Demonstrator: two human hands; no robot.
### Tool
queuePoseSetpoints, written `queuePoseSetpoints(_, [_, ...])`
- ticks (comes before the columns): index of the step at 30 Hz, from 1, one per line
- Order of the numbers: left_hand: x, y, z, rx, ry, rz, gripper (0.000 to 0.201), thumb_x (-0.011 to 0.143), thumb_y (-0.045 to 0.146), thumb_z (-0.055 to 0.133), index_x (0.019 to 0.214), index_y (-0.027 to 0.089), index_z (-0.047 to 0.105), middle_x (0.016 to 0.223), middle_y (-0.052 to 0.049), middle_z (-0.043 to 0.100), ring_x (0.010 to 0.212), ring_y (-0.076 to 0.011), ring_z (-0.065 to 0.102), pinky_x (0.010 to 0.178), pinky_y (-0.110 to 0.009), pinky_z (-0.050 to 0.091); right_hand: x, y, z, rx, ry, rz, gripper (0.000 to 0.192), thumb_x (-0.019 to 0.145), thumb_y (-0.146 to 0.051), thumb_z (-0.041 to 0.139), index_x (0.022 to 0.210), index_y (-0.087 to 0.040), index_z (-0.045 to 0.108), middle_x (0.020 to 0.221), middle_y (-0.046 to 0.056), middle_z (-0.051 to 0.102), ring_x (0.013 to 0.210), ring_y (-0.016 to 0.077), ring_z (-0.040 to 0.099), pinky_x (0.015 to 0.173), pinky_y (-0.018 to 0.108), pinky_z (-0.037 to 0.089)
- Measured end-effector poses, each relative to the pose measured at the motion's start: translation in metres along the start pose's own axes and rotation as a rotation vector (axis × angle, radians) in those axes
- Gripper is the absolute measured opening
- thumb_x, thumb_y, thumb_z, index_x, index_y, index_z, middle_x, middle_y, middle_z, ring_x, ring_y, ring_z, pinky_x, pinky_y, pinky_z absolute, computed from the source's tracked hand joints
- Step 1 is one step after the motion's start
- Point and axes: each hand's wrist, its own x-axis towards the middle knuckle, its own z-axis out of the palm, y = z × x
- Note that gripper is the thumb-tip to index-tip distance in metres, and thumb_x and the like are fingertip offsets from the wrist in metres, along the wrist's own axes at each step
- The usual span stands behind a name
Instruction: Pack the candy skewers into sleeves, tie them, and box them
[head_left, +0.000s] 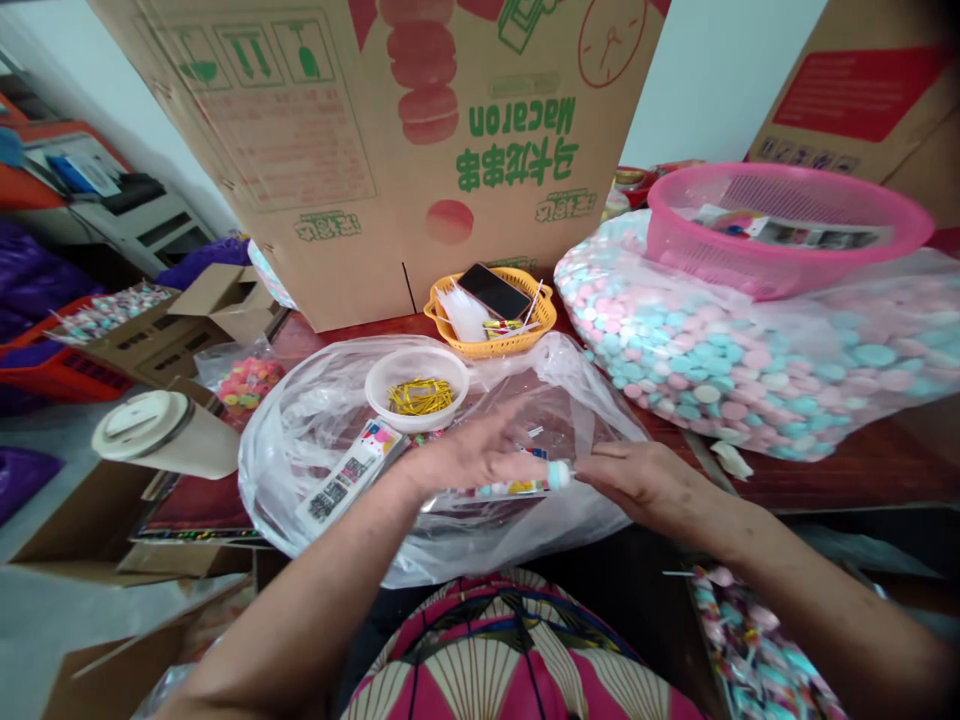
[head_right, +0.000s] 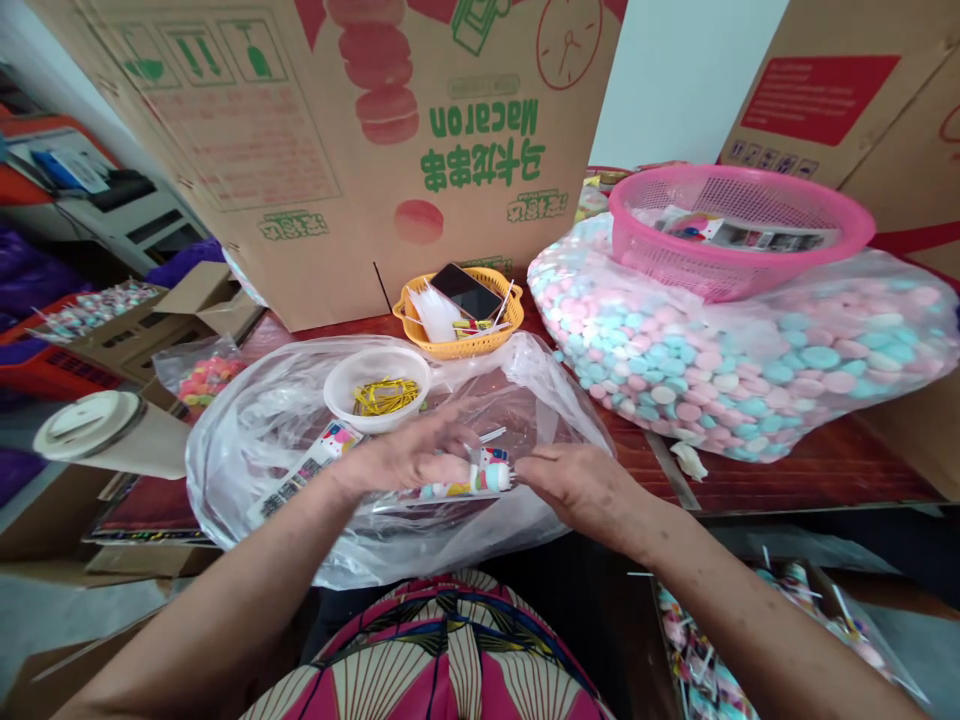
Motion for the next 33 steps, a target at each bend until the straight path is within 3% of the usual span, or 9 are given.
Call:
queuePoseSetpoints(3, [-0.012, 0.004, -0.023, -0.007, -0.212, 0.003, 0.069, 0.068, 0.054, 0.073, 0.130, 0.028, 0.057, 0.124, -0.006, 0.063, 0.113, -0.0271, 0.059, 0.087, -0.035, 0.049, -0.006, 0.006, -0.003, 0.061, 0.038, 0.030, 0.024, 0.093, -0.013, 0.042, 0.092, -0.018, 0.066, 0.076, 0.002, 0.065, 0.066, 0.0115, 0.059, 0.059, 0.021, 0.040])
queuePoseSetpoints(5, [-0.018, 0.000, -0.023, 0.043, -0.293, -0.194, 0.055, 0.065, 0.048, 0.078, 0.113, 0.024, 0.068, 0.098, -0.005, 0.072, 0.091, -0.0255, 0.067, 0.073, -0.032, 0.051, -0.006, 0.005, -0.005, 0.036, 0.059, 0.011, 0.024, 0.093, -0.013, 0.042, 0.092, -0.017, 0.066, 0.074, 0.002, 0.064, 0.064, 0.0115, 0.058, 0.057, 0.021, 0.039])
queuePoseSetpoints(8, [-0.019, -0.008, -0.008, 0.002, -0.329, -0.477, 0.037, 0.068, 0.040, 0.076, 0.098, 0.021, 0.069, 0.062, 0.002, 0.064, 0.049, -0.0151, 0.059, 0.047, -0.024, 0.043, -0.001, -0.002, -0.003, -0.055, 0.063, -0.044, 0.025, 0.092, -0.011, 0.042, 0.087, -0.017, 0.066, 0.067, 0.001, 0.060, 0.058, 0.0115, 0.054, 0.053, 0.023, 0.034])
queuePoseSetpoints(12, [-0.009, -0.011, 0.009, 0.027, -0.365, -0.475, 0.028, 0.069, 0.036, 0.074, 0.089, 0.020, 0.064, 0.050, 0.007, 0.051, 0.040, -0.0099, 0.047, 0.041, -0.020, 0.034, 0.008, -0.010, 0.001, -0.087, 0.022, -0.090, 0.027, 0.091, -0.010, 0.039, 0.086, -0.017, 0.065, 0.064, 0.001, 0.059, 0.056, 0.0123, 0.050, 0.051, 0.026, 0.031])
queuePoseSetpoints(19, [-0.005, -0.010, 0.010, 0.063, -0.237, -0.401, 0.032, 0.068, 0.035, 0.075, 0.094, 0.020, 0.064, 0.061, 0.006, 0.055, 0.045, -0.0089, 0.048, 0.046, -0.020, 0.037, 0.009, -0.001, -0.014, -0.092, 0.047, -0.016, 0.029, 0.091, -0.011, 0.039, 0.078, -0.018, 0.064, 0.073, 0.006, 0.061, 0.070, 0.0168, 0.052, 0.065, 0.030, 0.037])
queuePoseSetpoints(25, [0.001, -0.028, 0.043, 0.186, -0.108, -0.382, 0.016, 0.073, 0.031, 0.069, 0.078, 0.016, 0.068, 0.057, 0.004, 0.058, 0.055, -0.0136, 0.055, 0.053, -0.023, 0.042, 0.022, -0.017, 0.030, 0.057, -0.072, 0.025, 0.013, 0.079, -0.009, 0.052, 0.081, -0.014, 0.064, 0.080, 0.008, 0.065, 0.077, 0.0196, 0.054, 0.070, 0.033, 0.038])
queuePoseSetpoints(27, [-0.002, -0.029, 0.036, 0.060, -0.084, -0.306, 0.026, 0.072, 0.030, 0.069, 0.095, 0.017, 0.069, 0.075, 0.000, 0.068, 0.072, -0.0171, 0.061, 0.062, -0.024, 0.046, 0.022, -0.017, 0.036, 0.103, -0.048, 0.021, 0.014, 0.082, -0.010, 0.050, 0.081, -0.014, 0.063, 0.081, 0.008, 0.065, 0.077, 0.0192, 0.054, 0.070, 0.032, 0.038])
queuePoseSetpoints(30, [-0.012, -0.022, 0.006, -0.128, -0.103, -0.232, 0.046, 0.081, 0.041, 0.062, 0.122, 0.022, 0.060, 0.111, -0.006, 0.068, 0.097, -0.0197, 0.062, 0.074, -0.027, 0.049, 0.019, -0.010, 0.026, 0.116, 0.069, -0.021, 0.023, 0.089, -0.009, 0.040, 0.085, -0.014, 0.062, 0.079, 0.007, 0.063, 0.075, 0.0174, 0.052, 0.069, 0.029, 0.037])
queuePoseSetpoints(33, [-0.023, -0.017, -0.014, -0.088, -0.197, -0.373, 0.038, 0.082, 0.052, 0.060, 0.102, 0.021, 0.069, 0.100, -0.006, 0.071, 0.089, -0.0185, 0.064, 0.069, -0.024, 0.048, 0.017, -0.004, 0.011, 0.069, 0.128, -0.048, 0.025, 0.091, -0.010, 0.038, 0.082, -0.016, 0.060, 0.074, 0.005, 0.060, 0.072, 0.0169, 0.049, 0.067, 0.029, 0.034])
